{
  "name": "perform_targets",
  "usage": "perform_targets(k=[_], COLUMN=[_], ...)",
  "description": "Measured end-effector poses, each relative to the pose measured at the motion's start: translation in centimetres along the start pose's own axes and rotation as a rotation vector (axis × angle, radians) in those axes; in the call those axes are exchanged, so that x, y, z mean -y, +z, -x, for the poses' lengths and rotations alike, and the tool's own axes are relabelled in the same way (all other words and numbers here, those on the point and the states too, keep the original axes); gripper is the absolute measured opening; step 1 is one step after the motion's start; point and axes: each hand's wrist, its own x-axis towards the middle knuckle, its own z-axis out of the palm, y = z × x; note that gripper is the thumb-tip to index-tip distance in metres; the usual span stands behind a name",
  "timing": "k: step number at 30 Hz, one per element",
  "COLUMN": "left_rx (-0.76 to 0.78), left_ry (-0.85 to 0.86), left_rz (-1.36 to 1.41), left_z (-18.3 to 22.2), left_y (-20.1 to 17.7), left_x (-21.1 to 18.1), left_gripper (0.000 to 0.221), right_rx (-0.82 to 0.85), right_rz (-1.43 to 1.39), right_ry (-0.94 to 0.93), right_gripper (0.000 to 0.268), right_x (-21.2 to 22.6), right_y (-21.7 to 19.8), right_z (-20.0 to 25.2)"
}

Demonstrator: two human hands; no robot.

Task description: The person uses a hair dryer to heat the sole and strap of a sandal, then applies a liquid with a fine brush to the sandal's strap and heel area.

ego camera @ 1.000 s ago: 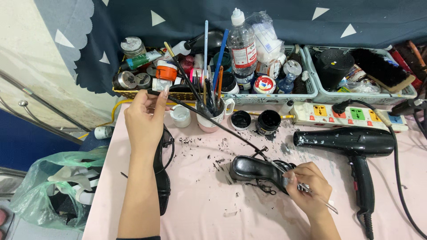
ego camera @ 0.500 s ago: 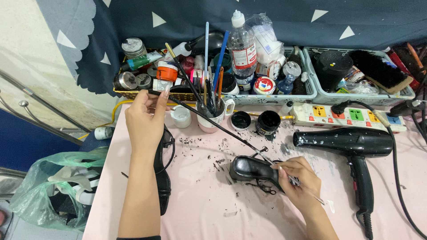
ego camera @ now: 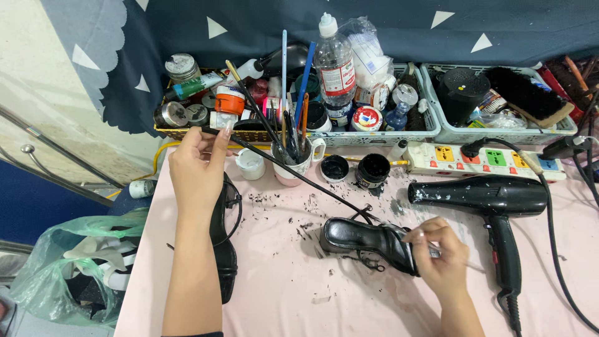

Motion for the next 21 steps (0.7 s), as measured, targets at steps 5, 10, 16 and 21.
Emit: perform_targets(k=[5, 10, 16, 21], left_rx=[0.007, -0.001, -0.023, -0.025], left_ry=[0.034, 0.028, 0.083, 0.193], left_rz=[-0.034, 0.03, 0.047, -0.134], left_z=[-0.1, 0.1, 0.0, -1.1], left_y=[-0.3, 0.1, 0.5, 1.6], left_x=[0.4, 0.1, -2.3, -5.5], left_gripper=[0.026, 0.023, 0.024, 0.03], right_rx=[0.002, 0.099, 0.087, 0.081], right_rz=[-0.025, 0.107, 0.124, 0.161], right_ry=[0.034, -0.097, -0.168, -0.188], right_gripper=[0.017, 0.017, 0.019, 0.019], right_x=[0.2, 0.9, 1.7, 1.9], right_y=[-1.4, -1.0, -0.7, -0.7], right_z=[-0.4, -0.5, 0.3, 0.3])
